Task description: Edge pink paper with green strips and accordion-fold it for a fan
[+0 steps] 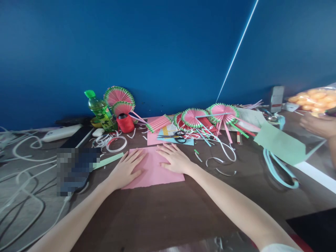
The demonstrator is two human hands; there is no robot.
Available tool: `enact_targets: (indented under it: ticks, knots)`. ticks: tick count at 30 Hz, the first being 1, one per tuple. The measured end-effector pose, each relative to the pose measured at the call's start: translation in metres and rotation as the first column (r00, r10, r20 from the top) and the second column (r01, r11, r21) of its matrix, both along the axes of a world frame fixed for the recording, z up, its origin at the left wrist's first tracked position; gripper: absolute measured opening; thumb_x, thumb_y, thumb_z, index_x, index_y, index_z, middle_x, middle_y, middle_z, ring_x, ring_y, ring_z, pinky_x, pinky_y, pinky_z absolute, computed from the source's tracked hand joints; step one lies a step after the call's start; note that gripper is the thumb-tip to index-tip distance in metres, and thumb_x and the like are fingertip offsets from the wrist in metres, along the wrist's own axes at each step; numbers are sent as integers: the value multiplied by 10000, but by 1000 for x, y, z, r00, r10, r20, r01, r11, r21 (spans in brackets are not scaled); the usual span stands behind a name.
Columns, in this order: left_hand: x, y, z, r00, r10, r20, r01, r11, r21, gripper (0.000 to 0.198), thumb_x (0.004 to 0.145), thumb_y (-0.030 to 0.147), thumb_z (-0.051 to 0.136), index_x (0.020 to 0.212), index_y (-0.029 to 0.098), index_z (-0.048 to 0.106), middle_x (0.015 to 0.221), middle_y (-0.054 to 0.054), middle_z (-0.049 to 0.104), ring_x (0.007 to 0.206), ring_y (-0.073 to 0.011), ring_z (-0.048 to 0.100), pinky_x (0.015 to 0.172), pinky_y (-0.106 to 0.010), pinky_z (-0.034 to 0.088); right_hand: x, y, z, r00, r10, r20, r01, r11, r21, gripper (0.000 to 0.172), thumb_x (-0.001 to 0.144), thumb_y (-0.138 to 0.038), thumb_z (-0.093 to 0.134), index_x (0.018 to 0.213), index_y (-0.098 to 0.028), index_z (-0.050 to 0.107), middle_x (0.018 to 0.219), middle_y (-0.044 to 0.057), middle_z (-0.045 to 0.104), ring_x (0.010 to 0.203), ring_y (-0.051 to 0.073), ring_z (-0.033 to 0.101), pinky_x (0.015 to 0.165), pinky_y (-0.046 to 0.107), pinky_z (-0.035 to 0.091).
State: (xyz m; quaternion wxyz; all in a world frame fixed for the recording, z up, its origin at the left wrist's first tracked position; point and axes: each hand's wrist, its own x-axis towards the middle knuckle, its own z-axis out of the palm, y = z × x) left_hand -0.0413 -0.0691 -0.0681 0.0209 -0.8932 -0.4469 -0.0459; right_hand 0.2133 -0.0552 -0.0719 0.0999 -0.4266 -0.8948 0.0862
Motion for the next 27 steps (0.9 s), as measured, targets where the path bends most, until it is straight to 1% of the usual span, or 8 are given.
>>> enact_targets:
  ticks: [5, 8, 12, 17, 22, 25, 27]
  knots:
    - [1, 0, 1, 1000, -1, 4, 1, 1000, 8, 589, 866, 458, 387, 1379, 174, 333, 1452, -68, 324, 1343, -241, 267, 1107, -455, 191, 0, -1, 1, 999, -2, -32, 2, 1000, -4, 595, 866, -533, 374, 1384, -246, 312, 1471, 27, 291, 1375, 236, 180, 1112, 468, 170]
    - [1, 0, 2, 1000, 2, 19, -2, 1000, 9, 592, 863, 449, 397, 1383, 177, 323, 1444, -71, 340, 1342, -234, 271, 1105, -454, 198, 0, -1, 2, 999, -1, -50, 0, 1000, -15, 538, 865, -510, 398, 1324, -231, 387, 1465, 44, 303, 1372, 237, 190, 1107, 467, 176]
    - [2, -1, 3, 1000, 10, 22, -9, 1000, -8, 569, 853, 425, 421, 1368, 193, 351, 1446, -58, 338, 1339, -235, 277, 1107, -463, 189, 0, -1, 2, 998, 0, -65, -1, 1000, -22, 468, 860, -493, 424, 1236, -218, 462, 1462, 55, 311, 1368, 250, 200, 1102, 482, 170]
    - [3, -1, 5, 998, 39, 43, -37, 999, -34, 601, 848, 422, 431, 1377, 155, 328, 1440, -75, 347, 1340, -224, 276, 1111, -444, 192, -1, -2, 3, 996, -5, -88, 1, 999, -45, 467, 856, -513, 419, 1218, -221, 468, 1451, 64, 331, 1363, 256, 217, 1099, 493, 171]
    - [2, -1, 5, 999, 23, 49, -20, 999, -50, 533, 849, 379, 437, 1348, 203, 379, 1450, -41, 331, 1348, -215, 258, 1116, -454, 169, -1, -3, 4, 995, -3, -100, -2, 999, -48, 425, 849, -475, 457, 1188, -222, 493, 1453, 55, 327, 1364, 262, 211, 1102, 496, 160]
    - [2, -1, 5, 998, 29, 61, -25, 998, -55, 536, 852, 400, 430, 1347, 202, 381, 1446, -48, 339, 1344, -216, 267, 1115, -454, 170, 0, -1, 4, 983, -17, -183, 2, 997, -78, 415, 830, -456, 499, 1169, -217, 505, 1422, 68, 380, 1350, 267, 248, 1099, 505, 165]
    - [2, 0, 6, 997, 32, 70, -27, 998, -58, 534, 854, 422, 425, 1341, 207, 392, 1441, -51, 347, 1340, -219, 277, 1114, -457, 173, 2, 1, 4, 951, -62, -302, 25, 992, -123, 349, 840, -408, 496, 1123, -208, 529, 1363, 81, 458, 1316, 249, 326, 1084, 474, 233]
